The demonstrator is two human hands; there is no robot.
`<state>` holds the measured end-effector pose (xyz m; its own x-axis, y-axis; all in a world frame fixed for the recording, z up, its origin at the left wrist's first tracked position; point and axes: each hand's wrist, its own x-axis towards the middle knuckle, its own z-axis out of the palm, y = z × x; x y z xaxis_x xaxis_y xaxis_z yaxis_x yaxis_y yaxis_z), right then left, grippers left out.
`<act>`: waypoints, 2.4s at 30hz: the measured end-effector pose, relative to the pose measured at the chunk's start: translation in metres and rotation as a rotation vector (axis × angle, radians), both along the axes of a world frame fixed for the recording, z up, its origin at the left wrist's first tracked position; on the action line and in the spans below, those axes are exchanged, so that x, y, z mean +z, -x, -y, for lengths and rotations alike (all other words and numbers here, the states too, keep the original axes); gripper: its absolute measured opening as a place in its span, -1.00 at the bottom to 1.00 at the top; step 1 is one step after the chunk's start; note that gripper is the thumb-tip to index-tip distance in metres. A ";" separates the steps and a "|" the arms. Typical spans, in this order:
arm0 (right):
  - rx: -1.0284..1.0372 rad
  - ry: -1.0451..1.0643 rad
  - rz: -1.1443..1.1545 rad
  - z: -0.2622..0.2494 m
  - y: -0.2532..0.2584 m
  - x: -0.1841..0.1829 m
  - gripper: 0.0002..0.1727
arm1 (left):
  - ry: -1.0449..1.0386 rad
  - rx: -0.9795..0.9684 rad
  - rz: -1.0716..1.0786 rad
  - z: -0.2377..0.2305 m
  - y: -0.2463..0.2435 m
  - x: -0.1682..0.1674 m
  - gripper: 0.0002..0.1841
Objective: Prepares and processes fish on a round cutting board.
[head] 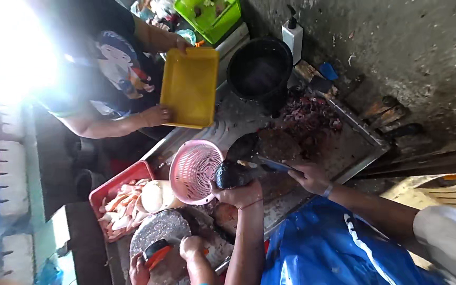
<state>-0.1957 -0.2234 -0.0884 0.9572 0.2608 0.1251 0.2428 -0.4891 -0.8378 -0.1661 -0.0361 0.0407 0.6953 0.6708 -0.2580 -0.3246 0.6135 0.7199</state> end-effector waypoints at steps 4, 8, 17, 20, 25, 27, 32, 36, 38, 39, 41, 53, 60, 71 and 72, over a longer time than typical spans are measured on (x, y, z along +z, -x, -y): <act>0.051 -0.031 0.046 -0.016 0.004 0.050 -0.52 | 0.027 -0.008 -0.027 0.006 0.004 0.003 -0.31; 0.074 -0.007 0.055 -0.004 0.006 0.009 -0.52 | 0.031 -0.047 -0.001 0.002 0.002 -0.004 -0.29; 0.094 0.039 0.034 -0.003 0.009 0.003 -0.52 | 0.034 -0.046 -0.062 0.000 0.006 -0.013 -0.28; 0.055 0.041 0.066 0.004 0.010 0.014 -0.53 | 0.009 -0.024 -0.083 -0.001 0.005 -0.014 -0.33; 0.102 0.029 0.092 -0.016 0.006 0.023 -0.53 | 0.026 -0.052 -0.073 0.005 0.012 -0.016 -0.30; 0.056 0.096 0.017 0.003 0.011 -0.004 -0.52 | -0.003 -0.040 -0.067 0.001 0.011 -0.018 -0.33; 0.112 0.047 0.193 -0.015 0.008 0.046 -0.54 | -0.002 -0.022 -0.106 0.007 0.016 -0.019 -0.36; 0.104 0.108 0.039 0.005 0.016 -0.002 -0.51 | 0.003 -0.063 -0.070 0.001 0.018 -0.024 -0.31; 0.006 0.162 -0.024 0.034 0.029 -0.018 -0.50 | -0.011 -0.045 -0.078 -0.005 0.018 -0.025 -0.32; -0.056 0.159 -0.065 0.046 0.038 -0.020 -0.49 | -0.016 -0.040 -0.090 -0.008 0.022 -0.026 -0.32; -0.229 0.109 -0.135 0.064 0.048 -0.020 -0.48 | -0.031 -0.029 -0.105 -0.014 0.024 -0.021 -0.33; -0.519 0.013 -0.088 -0.004 0.080 0.017 -0.50 | -0.116 -0.181 -0.059 -0.031 0.010 -0.039 -0.45; -0.239 0.129 0.057 -0.063 0.074 0.030 -0.55 | -0.086 -0.209 -0.075 -0.011 0.015 -0.035 -0.46; -0.289 0.140 -0.042 -0.008 0.085 -0.002 -0.53 | -0.047 -0.344 -0.040 0.009 0.016 -0.022 -0.40; -0.322 0.205 -0.097 0.017 0.091 -0.013 -0.51 | -0.064 -0.416 -0.053 0.006 0.010 -0.021 -0.42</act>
